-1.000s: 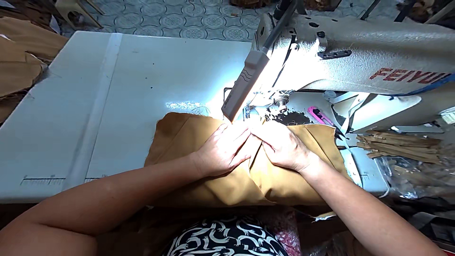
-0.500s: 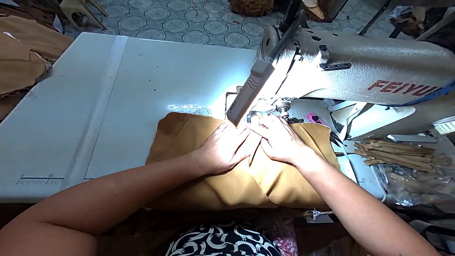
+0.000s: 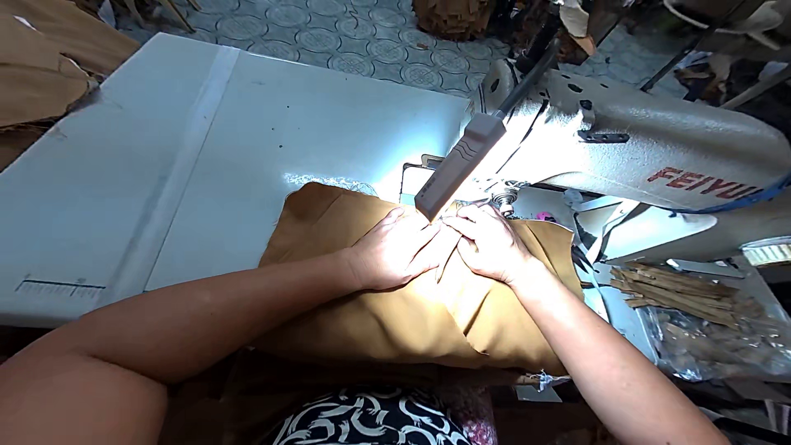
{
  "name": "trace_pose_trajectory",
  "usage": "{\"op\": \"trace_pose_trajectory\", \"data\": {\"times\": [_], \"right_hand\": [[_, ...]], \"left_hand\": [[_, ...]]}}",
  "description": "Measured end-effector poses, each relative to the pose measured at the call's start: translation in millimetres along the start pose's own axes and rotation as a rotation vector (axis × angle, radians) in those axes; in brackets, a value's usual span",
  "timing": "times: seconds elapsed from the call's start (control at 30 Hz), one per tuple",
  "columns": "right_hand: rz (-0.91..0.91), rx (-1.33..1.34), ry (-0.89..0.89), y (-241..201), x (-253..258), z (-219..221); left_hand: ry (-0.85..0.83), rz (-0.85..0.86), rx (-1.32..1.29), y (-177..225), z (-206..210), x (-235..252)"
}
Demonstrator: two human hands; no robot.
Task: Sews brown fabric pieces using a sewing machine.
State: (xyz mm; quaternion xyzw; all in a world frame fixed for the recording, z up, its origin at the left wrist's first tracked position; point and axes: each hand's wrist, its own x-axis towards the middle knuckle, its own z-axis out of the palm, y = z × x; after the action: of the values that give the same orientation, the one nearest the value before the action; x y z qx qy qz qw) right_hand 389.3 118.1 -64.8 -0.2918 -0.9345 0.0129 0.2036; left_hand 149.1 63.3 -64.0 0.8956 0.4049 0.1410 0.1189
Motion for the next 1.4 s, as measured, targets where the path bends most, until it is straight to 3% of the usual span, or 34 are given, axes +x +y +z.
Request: {"op": "trace_pose_trajectory", "data": {"times": [0.2, 0.27, 0.37, 0.5, 0.7, 0.77, 0.83, 0.93, 1.03, 1.23, 1.33, 1.4], "right_hand": [[0.002, -0.019, 0.044, 8, 2, 3], [-0.096, -0.036, 0.103, 14, 0, 4], [-0.336, -0.032, 0.107, 10, 4, -4], [-0.369, 0.085, -0.043, -32, -9, -14], [-0.304, 0.405, 0.052, -124, -68, -7], [-0.287, 0.433, 0.082, -132, -83, -13], [-0.139, 0.288, 0.193, -123, -100, -28], [0.314, -0.093, 0.324, -79, -122, -59], [0.677, -0.154, 0.327, -30, -127, -82], [0.904, -0.148, -0.105, 16, -63, -90], [1.103, -0.194, -0.342, 17, -27, -92], [1.146, -0.203, -0.407, 16, -16, -93]], "left_hand": [[-0.029, 0.023, -0.035, -9, -1, 9], [-0.030, 0.023, -0.059, -9, -4, 10], [-0.005, -0.136, -0.034, 17, -12, -5], [0.013, -0.308, 0.069, 56, -4, -51], [-0.068, 0.086, 0.119, -37, -23, -72], [-0.077, 0.133, 0.115, -42, -26, -70], [-0.037, 0.147, 0.106, -13, -22, -68], [-0.017, 0.103, 0.052, 55, -2, -72], [0.090, 0.045, 0.050, 92, 29, -78], [0.214, -0.008, 0.116, 102, 49, -79], [0.218, -0.005, 0.125, 102, 49, -80], [0.226, 0.001, 0.133, 101, 49, -81]]}}
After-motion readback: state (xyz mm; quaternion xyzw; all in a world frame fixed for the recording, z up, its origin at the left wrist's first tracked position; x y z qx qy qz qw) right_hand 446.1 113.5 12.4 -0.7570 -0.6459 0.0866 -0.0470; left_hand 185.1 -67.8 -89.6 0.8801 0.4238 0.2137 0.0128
